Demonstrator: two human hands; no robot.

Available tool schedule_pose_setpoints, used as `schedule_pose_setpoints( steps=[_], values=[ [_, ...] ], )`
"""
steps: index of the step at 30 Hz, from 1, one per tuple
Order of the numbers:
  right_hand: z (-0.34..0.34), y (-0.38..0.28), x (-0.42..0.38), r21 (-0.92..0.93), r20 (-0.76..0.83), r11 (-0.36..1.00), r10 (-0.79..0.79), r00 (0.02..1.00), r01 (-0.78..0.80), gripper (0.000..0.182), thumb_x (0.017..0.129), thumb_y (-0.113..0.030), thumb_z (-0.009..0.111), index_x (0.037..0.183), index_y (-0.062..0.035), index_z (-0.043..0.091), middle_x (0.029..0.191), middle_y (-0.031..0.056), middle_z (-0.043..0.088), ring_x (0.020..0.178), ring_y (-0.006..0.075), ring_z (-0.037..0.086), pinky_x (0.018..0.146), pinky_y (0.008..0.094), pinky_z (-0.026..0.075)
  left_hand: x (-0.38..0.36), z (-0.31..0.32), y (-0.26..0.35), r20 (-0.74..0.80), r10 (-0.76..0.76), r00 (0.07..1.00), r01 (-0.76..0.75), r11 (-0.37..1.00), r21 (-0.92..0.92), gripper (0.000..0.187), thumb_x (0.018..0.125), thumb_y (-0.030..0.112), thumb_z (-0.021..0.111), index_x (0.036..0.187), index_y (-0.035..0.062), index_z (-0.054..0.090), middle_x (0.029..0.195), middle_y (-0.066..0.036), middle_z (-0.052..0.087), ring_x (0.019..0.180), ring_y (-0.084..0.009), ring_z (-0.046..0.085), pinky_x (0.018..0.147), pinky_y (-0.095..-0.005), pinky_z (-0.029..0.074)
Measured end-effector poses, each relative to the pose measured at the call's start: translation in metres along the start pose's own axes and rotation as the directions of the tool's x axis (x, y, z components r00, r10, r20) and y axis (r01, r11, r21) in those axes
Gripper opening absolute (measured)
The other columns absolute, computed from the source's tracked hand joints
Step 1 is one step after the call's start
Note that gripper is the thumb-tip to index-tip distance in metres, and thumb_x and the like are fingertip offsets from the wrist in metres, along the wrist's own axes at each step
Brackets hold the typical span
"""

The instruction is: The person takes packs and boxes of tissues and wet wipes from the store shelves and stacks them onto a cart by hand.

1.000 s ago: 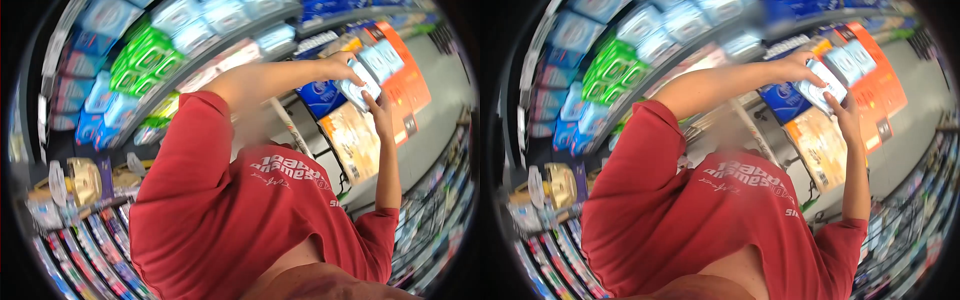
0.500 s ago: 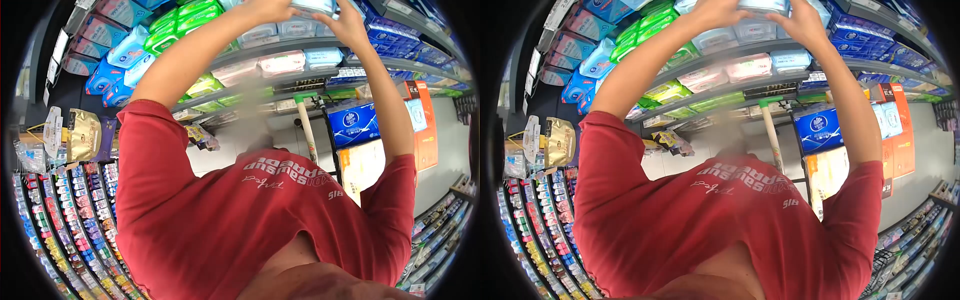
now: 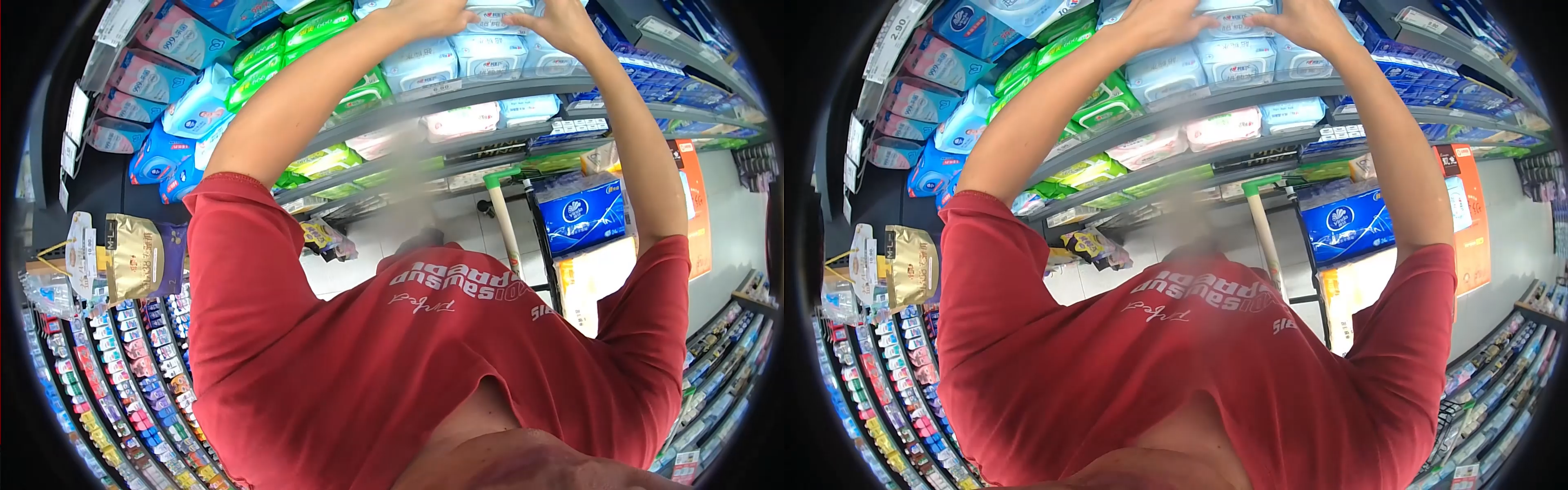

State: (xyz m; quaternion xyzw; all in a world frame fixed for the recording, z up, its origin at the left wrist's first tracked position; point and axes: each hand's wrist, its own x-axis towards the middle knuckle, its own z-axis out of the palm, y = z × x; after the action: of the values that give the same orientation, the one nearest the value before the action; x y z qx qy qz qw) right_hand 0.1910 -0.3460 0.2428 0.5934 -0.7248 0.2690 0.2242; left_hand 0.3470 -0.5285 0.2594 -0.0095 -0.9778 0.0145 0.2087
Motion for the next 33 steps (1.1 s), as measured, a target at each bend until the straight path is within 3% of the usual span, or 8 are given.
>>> schedule_pose_setpoints(
  steps=[6, 8, 15, 21, 24, 28, 31, 33],
  values=[
    [-0.009, 0.008, 0.011, -0.024, 0.106, 0.995, -0.091, 0.99, 0.094, 0.063, 0.069, -0.032, 0.085, 0.12, -0.0029, 0.06, 0.112, 0.0214, 0.062, 0.108, 0.0409, 0.058, 0.094, 0.0462, 0.046, 0.003, -0.004, -0.002, 0.084, -0.021, 0.996, 0.027, 0.997, -0.074, 0.051, 0.084, 0.027, 0.071, 0.12, 0.0014, 0.046, 0.102, -0.026, 0.063, 0.097, -0.0442, 0.063, 0.082, -0.052, 0.051],
    [-0.014, 0.006, 0.016, -0.001, 0.212, 0.997, -0.078, 0.974, 0.081, 0.059, 0.07, -0.033, 0.084, 0.115, -0.0026, 0.06, 0.108, 0.02, 0.06, 0.107, 0.0398, 0.058, 0.091, 0.0459, 0.047, 0.002, -0.005, -0.004, 0.078, -0.003, 0.997, 0.01, 0.996, -0.094, 0.051, 0.084, 0.028, 0.07, 0.12, 0.0015, 0.046, 0.102, -0.026, 0.064, 0.097, -0.0441, 0.063, 0.082, -0.052, 0.051],
    [-0.017, 0.008, 0.023, -0.091, 0.254, 0.989, -0.092, 0.963, 0.118, 0.057, 0.07, -0.035, 0.084, 0.111, -0.0034, 0.059, 0.106, 0.0175, 0.056, 0.104, 0.038, 0.057, 0.089, 0.0452, 0.047, 0.006, -0.008, -0.007, 0.118, -0.02, 0.993, 0.032, 0.995, -0.098, 0.049, 0.086, 0.031, 0.069, 0.121, 0.0033, 0.048, 0.103, -0.025, 0.065, 0.1, -0.0434, 0.063, 0.082, -0.0522, 0.051],
    [-0.005, 0.019, 0.023, -0.148, 0.193, 0.982, -0.09, 0.977, 0.12, 0.057, 0.07, -0.034, 0.084, 0.112, -0.0032, 0.06, 0.109, 0.0191, 0.055, 0.107, 0.039, 0.054, 0.091, 0.0462, 0.046, 0.011, 0.003, -0.005, 0.113, -0.114, 0.987, 0.125, 0.988, -0.094, 0.045, 0.086, 0.031, 0.069, 0.117, 0.0031, 0.053, 0.103, -0.024, 0.067, 0.1, -0.0422, 0.064, 0.082, -0.0516, 0.052],
    [0.001, 0.019, 0.02, -0.128, 0.125, 0.979, -0.142, 0.982, 0.158, 0.057, 0.071, -0.034, 0.084, 0.113, -0.0034, 0.06, 0.111, 0.02, 0.054, 0.108, 0.0397, 0.053, 0.092, 0.0474, 0.045, 0.009, 0.006, -0.005, 0.063, -0.1, 0.993, 0.106, 0.99, -0.097, 0.044, 0.084, 0.031, 0.071, 0.114, 0.003, 0.056, 0.103, -0.024, 0.067, 0.1, -0.0413, 0.065, 0.082, -0.051, 0.053],
    [0.0, 0.012, 0.015, -0.105, 0.131, 0.991, -0.066, 0.989, 0.08, 0.057, 0.072, -0.032, 0.083, 0.115, -0.0029, 0.06, 0.112, 0.0205, 0.053, 0.109, 0.0405, 0.052, 0.093, 0.0481, 0.045, 0.007, 0.009, -0.003, 0.008, -0.085, 0.996, 0.086, 0.991, -0.103, 0.044, 0.081, 0.028, 0.073, 0.113, 0.0027, 0.057, 0.102, -0.023, 0.067, 0.099, -0.0414, 0.065, 0.082, -0.0509, 0.053],
    [0.011, 0.01, 0.004, -0.147, 0.056, 0.986, -0.067, 0.996, 0.075, 0.059, 0.073, -0.03, 0.082, 0.12, -0.0031, 0.058, 0.115, 0.0203, 0.053, 0.11, 0.0403, 0.051, 0.095, 0.0478, 0.045, 0.011, 0.006, 0.007, -0.027, -0.097, 0.995, 0.096, 0.995, -0.012, 0.045, 0.079, 0.026, 0.075, 0.112, 0.0023, 0.058, 0.104, -0.023, 0.067, 0.099, -0.0421, 0.065, 0.081, -0.05, 0.053],
    [0.013, 0.004, -0.011, -0.232, -0.048, 0.965, -0.135, 0.99, 0.121, 0.067, 0.075, -0.029, 0.08, 0.13, -0.004, 0.051, 0.122, 0.0201, 0.052, 0.115, 0.0388, 0.05, 0.099, 0.0473, 0.043, 0.011, -0.004, 0.021, 0.074, -0.195, 0.978, 0.186, 0.976, 0.11, 0.042, 0.078, 0.025, 0.075, 0.109, 0.0019, 0.059, 0.104, -0.023, 0.066, 0.099, -0.0427, 0.064, 0.082, -0.0486, 0.053]
  ],
)
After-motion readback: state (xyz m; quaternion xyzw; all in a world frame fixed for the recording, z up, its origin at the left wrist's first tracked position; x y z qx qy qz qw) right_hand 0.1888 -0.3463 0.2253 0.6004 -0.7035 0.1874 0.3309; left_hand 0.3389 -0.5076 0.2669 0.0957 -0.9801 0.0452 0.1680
